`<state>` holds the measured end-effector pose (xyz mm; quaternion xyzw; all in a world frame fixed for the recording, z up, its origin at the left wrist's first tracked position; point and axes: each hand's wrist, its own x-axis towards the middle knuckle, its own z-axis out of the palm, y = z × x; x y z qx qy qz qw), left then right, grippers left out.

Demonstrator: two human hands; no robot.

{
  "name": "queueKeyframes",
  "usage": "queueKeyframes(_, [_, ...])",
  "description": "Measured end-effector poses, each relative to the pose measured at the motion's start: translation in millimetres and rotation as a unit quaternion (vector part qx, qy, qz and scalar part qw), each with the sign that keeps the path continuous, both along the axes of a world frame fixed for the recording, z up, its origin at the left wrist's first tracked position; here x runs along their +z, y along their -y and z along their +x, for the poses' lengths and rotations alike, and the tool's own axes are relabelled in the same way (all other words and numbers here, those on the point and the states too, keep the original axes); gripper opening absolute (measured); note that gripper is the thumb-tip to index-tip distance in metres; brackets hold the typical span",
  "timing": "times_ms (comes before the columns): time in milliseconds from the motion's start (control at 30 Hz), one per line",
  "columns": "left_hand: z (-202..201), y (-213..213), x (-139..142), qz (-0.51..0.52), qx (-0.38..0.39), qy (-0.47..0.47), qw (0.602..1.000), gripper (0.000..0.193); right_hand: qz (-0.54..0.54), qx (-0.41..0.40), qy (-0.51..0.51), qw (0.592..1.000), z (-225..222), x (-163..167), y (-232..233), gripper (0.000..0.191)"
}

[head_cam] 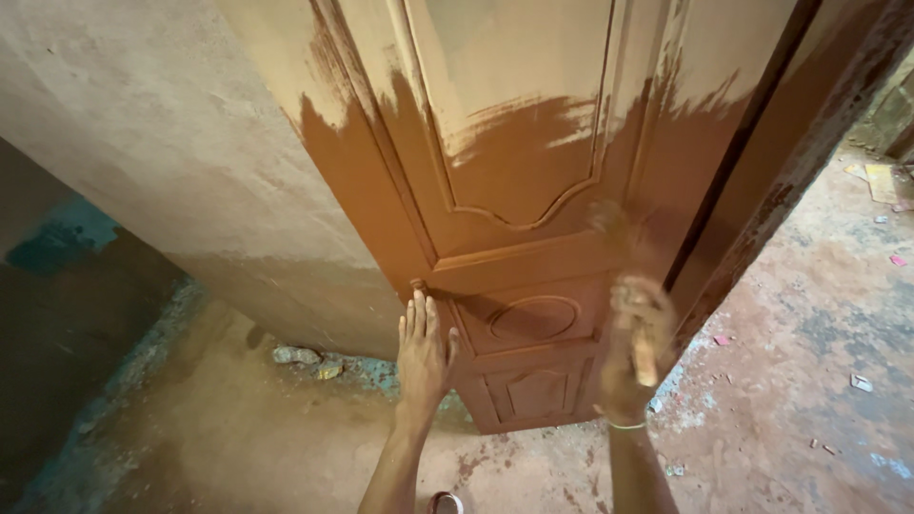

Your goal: The person paints a wooden door with a paintbrush, applying brown paint to the recessed panels and edges of the door. They hold the door steady with one hand while brushing paint across different sections, working from the lower panels upward and along the door frame edge.

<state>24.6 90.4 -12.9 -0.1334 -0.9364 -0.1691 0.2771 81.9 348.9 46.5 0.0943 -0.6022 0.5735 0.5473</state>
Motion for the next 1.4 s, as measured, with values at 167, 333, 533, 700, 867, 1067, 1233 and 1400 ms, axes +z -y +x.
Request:
queueKeyframes(167, [0, -5, -2, 0.007, -0.007, -0.011, 1.000, 0.066, 0.014, -0.162, 0.089, 0.983, 12, -11, -22, 0.020])
queueKeyframes(333, [-1, -6, -4, -0.003, -0.008, -0.015, 1.000, 0.067, 0.047, 0.038, 0.164, 0.985, 7, -33, 21, 0.020])
queueKeyframes(533, [1, -4, -6, 0.006, -0.003, -0.004, 1.000, 0.068, 0.132, 0.279, 0.083, 0.947, 21, -60, 55, 0.015])
queueKeyframes(700, [2, -3, -7, 0.006, 0.002, -0.005, 1.000, 0.066, 0.042, 0.125, 0.020, 0.991, -2, -55, 7, 0.017])
queueKeyframes(867, [1, -4, -6, 0.003, -0.002, 0.002, 1.000, 0.069, -0.067, -0.049, 0.067, 0.994, 13, -64, -38, 0.015])
queueKeyframes(1067, [2, -6, -5, 0.001, 0.006, 0.023, 1.000, 0.071, 0.048, -0.031, 0.005, 0.998, -8, -79, -6, 0.006])
queueKeyframes(1233, [2, -4, -6, -0.011, 0.016, 0.026, 0.999, 0.070, 0.071, 0.174, 0.137, 0.973, 7, -89, 36, 0.017])
queueKeyframes(1400, [2, 0, -7, -0.008, 0.007, 0.037, 0.999, 0.070, 0.064, 0.312, 0.170, 0.933, 22, -90, 30, 0.041])
